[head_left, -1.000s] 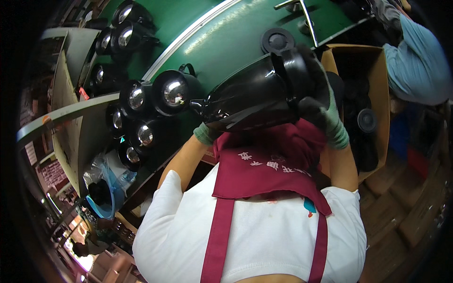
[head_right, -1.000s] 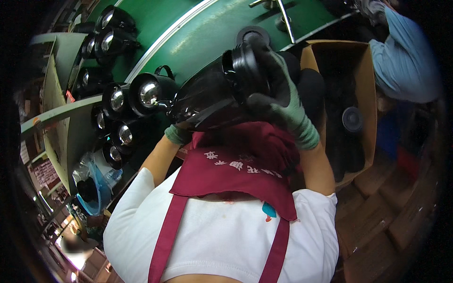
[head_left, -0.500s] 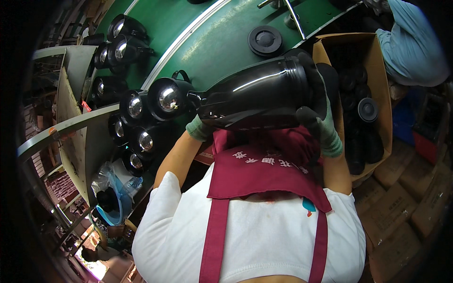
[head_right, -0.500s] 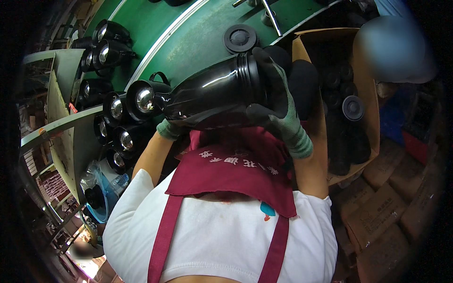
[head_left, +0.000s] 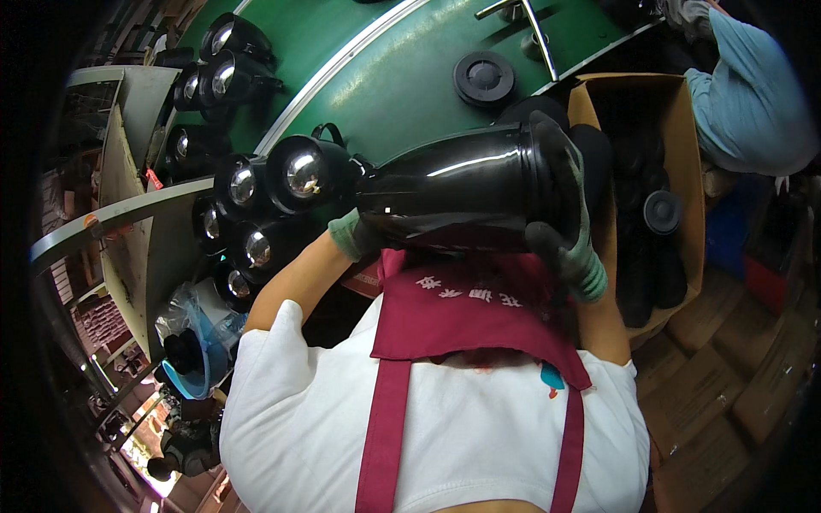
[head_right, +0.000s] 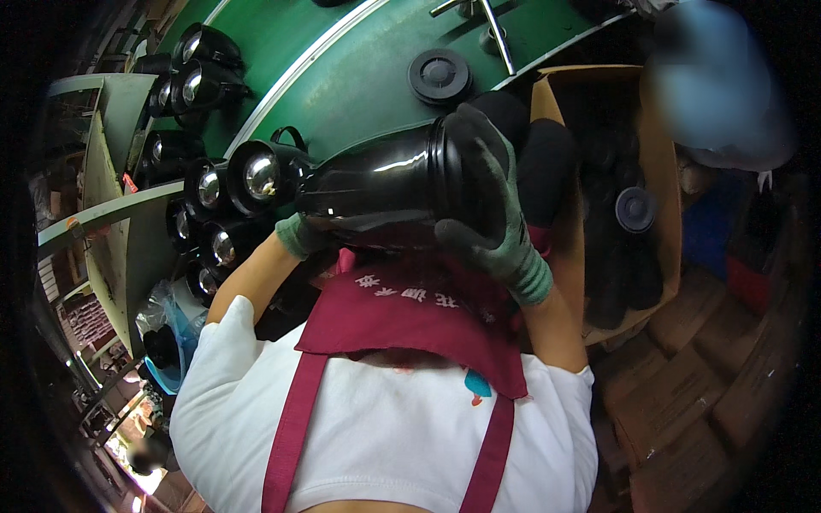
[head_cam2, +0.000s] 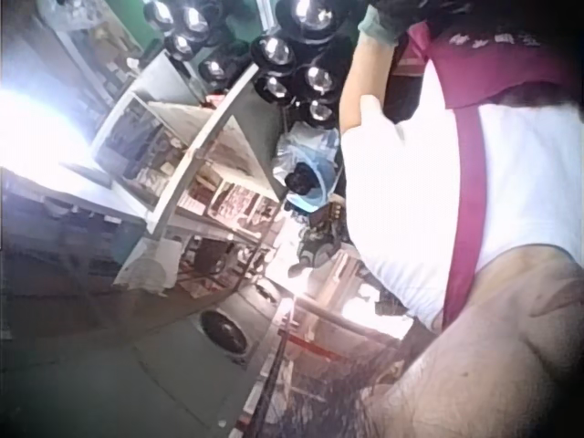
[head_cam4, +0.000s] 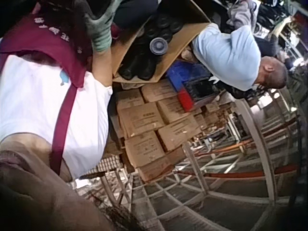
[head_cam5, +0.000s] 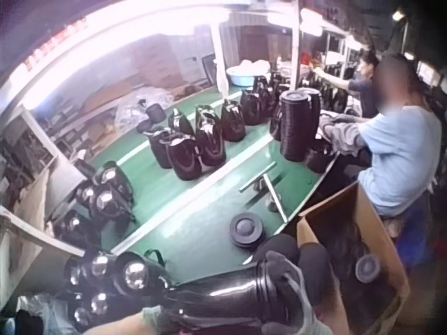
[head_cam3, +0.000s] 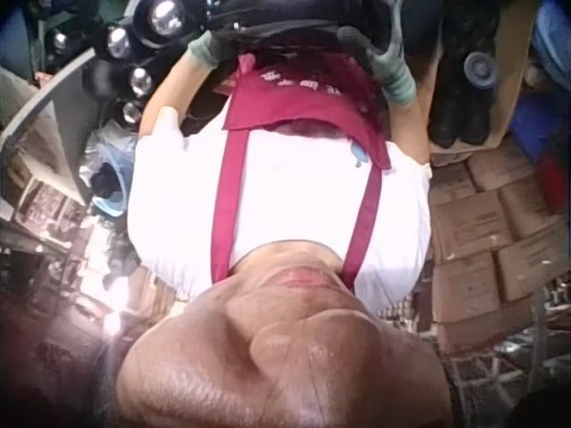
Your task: The person repeatedly picks up black kettle bodies and lids from a green workbench, aligns and presses the lids onto the bodies, and places the assembled units back on the bench. The process is repeated for multiple units in a continuous assembly-line manner.
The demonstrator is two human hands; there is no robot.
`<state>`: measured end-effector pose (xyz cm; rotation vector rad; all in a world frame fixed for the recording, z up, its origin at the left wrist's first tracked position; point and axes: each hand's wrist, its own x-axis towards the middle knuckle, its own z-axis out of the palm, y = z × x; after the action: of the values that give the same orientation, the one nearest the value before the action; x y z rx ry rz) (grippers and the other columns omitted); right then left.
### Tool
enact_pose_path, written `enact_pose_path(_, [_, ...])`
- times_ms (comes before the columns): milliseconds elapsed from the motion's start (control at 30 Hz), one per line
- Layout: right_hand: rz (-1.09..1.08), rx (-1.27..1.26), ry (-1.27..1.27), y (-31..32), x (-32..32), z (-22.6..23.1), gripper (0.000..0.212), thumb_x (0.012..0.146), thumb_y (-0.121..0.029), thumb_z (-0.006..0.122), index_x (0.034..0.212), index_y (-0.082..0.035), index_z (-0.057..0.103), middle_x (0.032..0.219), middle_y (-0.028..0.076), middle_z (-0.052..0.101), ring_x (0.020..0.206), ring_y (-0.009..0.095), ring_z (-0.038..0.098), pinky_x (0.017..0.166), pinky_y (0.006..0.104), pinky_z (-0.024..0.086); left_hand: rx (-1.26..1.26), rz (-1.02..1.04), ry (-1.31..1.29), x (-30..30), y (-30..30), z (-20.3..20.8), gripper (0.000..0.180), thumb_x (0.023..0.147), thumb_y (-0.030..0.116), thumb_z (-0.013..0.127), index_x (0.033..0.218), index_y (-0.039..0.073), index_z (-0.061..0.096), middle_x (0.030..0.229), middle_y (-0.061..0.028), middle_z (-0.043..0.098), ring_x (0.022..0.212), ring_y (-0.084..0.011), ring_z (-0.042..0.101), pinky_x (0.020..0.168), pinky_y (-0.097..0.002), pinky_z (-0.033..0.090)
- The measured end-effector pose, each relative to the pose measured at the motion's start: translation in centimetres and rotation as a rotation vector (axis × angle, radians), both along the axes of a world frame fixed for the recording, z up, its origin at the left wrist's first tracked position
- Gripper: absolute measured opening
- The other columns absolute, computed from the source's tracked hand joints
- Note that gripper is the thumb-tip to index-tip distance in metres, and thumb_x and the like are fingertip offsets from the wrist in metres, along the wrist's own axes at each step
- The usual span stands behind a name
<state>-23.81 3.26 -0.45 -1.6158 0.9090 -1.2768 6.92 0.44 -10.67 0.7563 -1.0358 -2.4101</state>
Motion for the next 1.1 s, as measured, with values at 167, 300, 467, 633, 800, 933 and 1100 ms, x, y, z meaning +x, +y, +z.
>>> enact_pose_path(167, [-0.074, 0.534, -0.266, 0.3, -1.1, 0.8, 0.082, 0.099, -0.039, 0.063, 0.161, -0.006, 0.022, 0.164, 0.010, 0.025, 0.148, 0.024, 0.033, 0.120, 0.0368, 0.027, 0.165, 0.247, 0.031, 2.2, 0.7, -2.0, 0.042, 0.102, 0.006, 0.055, 0.144, 0.002, 0.050, 0.141, -0.0134, 0.056, 0.123, -0.0234, 0.059, 0.106, -0.0388, 0.051])
enact_pose_path(300, [-0.113, 0.209, -0.204, -1.4, -0.6, -0.8, 0.080, 0.098, -0.044, 0.063, 0.158, -0.003, 0.030, 0.162, 0.011, 0.030, 0.147, 0.024, 0.033, 0.121, 0.0370, 0.023, 0.132, 0.207, 0.051, 1.8, -0.5, -5.3, 0.041, 0.102, 0.006, 0.056, 0.142, 0.003, 0.051, 0.141, -0.0134, 0.056, 0.125, -0.0253, 0.058, 0.106, -0.0377, 0.050])
enact_pose_path(467, [-0.030, -0.235, 0.258, -1.7, -1.0, 1.7, 0.096, 0.078, -0.054, 0.079, 0.150, -0.001, 0.044, 0.156, 0.023, 0.034, 0.142, 0.042, 0.035, 0.117, 0.0491, 0.028, -0.188, -0.070, 0.004, 0.3, -1.2, -6.4, 0.042, 0.100, 0.005, 0.060, 0.141, 0.003, 0.052, 0.141, -0.0130, 0.056, 0.125, -0.0241, 0.057, 0.106, -0.0378, 0.050])
enact_pose_path(633, [0.033, -0.131, 0.168, -1.4, -0.8, 0.6, 0.091, 0.082, -0.051, 0.073, 0.152, -0.001, 0.040, 0.157, 0.020, 0.033, 0.141, 0.038, 0.036, 0.117, 0.0454, 0.029, 0.029, 0.118, -0.185, 2.2, -0.8, -2.0, 0.056, 0.087, 0.000, 0.073, 0.139, 0.003, 0.053, 0.131, -0.0123, 0.063, 0.114, -0.0205, 0.063, 0.101, -0.0362, 0.052])
enact_pose_path(800, [0.103, 0.352, 0.014, -0.7, -3.7, -0.3, 0.084, 0.091, -0.046, 0.063, 0.155, -0.001, 0.033, 0.158, 0.017, 0.034, 0.140, 0.031, 0.039, 0.116, 0.0403, 0.031, -0.786, 0.265, -0.521, -1.4, -3.6, 11.5, 0.046, 0.092, 0.004, 0.070, 0.135, 0.003, 0.056, 0.131, -0.0112, 0.063, 0.114, -0.0191, 0.063, 0.102, -0.0321, 0.050])
enact_pose_path(933, [0.021, 0.257, 0.029, -0.1, -2.4, -0.5, 0.077, 0.098, -0.042, 0.055, 0.158, -0.002, 0.027, 0.158, 0.014, 0.034, 0.139, 0.025, 0.041, 0.116, 0.0362, 0.032, 0.091, 0.536, 0.075, -1.4, -1.5, 4.5, 0.030, 0.096, 0.011, 0.060, 0.125, 0.002, 0.063, 0.121, -0.0091, 0.070, 0.106, -0.0188, 0.066, 0.099, -0.0309, 0.051])
enact_pose_path(1100, [0.062, 0.109, 0.058, -1.1, -3.4, -0.9, 0.050, 0.110, -0.018, 0.035, 0.157, -0.002, 0.030, 0.154, 0.015, 0.042, 0.140, 0.022, 0.042, 0.119, 0.0347, 0.031, -1.214, 0.296, -0.532, -2.2, -4.9, 13.3, 0.050, 0.075, 0.013, 0.082, 0.120, -0.003, 0.065, 0.108, -0.0141, 0.073, 0.098, -0.0192, 0.070, 0.090, -0.0337, 0.056])
